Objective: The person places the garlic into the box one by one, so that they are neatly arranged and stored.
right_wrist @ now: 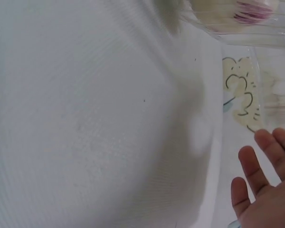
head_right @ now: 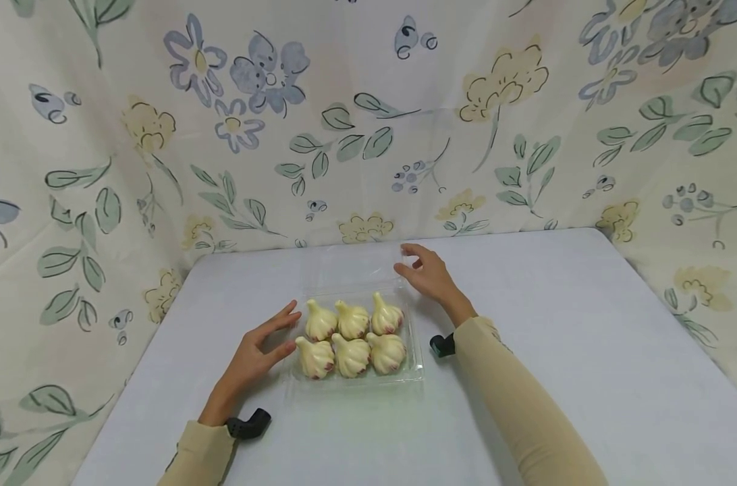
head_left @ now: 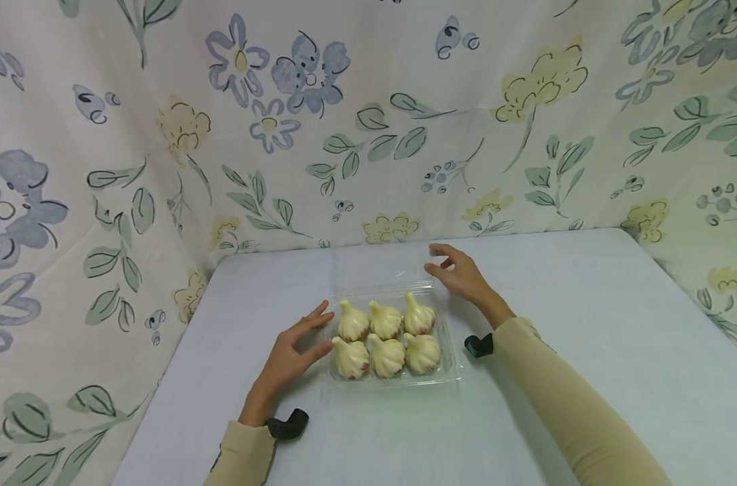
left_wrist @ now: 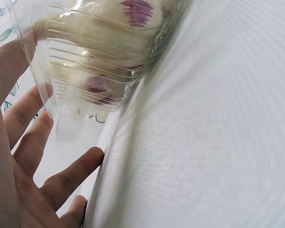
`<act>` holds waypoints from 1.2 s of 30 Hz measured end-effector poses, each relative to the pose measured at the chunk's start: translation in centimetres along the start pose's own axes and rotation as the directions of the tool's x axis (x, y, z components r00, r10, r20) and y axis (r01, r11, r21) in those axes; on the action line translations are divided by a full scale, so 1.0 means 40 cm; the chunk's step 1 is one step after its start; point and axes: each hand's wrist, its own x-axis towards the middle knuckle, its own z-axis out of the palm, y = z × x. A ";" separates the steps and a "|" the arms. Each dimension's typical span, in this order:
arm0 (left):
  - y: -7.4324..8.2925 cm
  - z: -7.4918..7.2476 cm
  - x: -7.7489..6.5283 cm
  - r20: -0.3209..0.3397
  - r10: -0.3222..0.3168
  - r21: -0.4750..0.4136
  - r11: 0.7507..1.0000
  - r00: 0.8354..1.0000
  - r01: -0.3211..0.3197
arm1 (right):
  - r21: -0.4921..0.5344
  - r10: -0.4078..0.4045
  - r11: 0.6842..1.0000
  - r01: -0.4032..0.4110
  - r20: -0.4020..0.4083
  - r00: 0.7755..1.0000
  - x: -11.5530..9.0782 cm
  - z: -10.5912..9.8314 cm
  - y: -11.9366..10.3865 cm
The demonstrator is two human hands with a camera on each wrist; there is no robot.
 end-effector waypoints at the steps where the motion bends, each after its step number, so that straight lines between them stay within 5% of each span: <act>1: 0.000 0.000 0.000 0.000 0.001 0.000 1.000 1.000 -0.001 | 0.003 -0.004 1.000 0.004 -0.005 1.000 0.000 0.000 -0.001; 36: 0.001 0.000 0.001 -0.006 0.012 0.035 0.999 1.000 -0.011 | 0.014 -0.178 0.983 0.181 -0.112 0.978 -0.042 -0.030 -0.049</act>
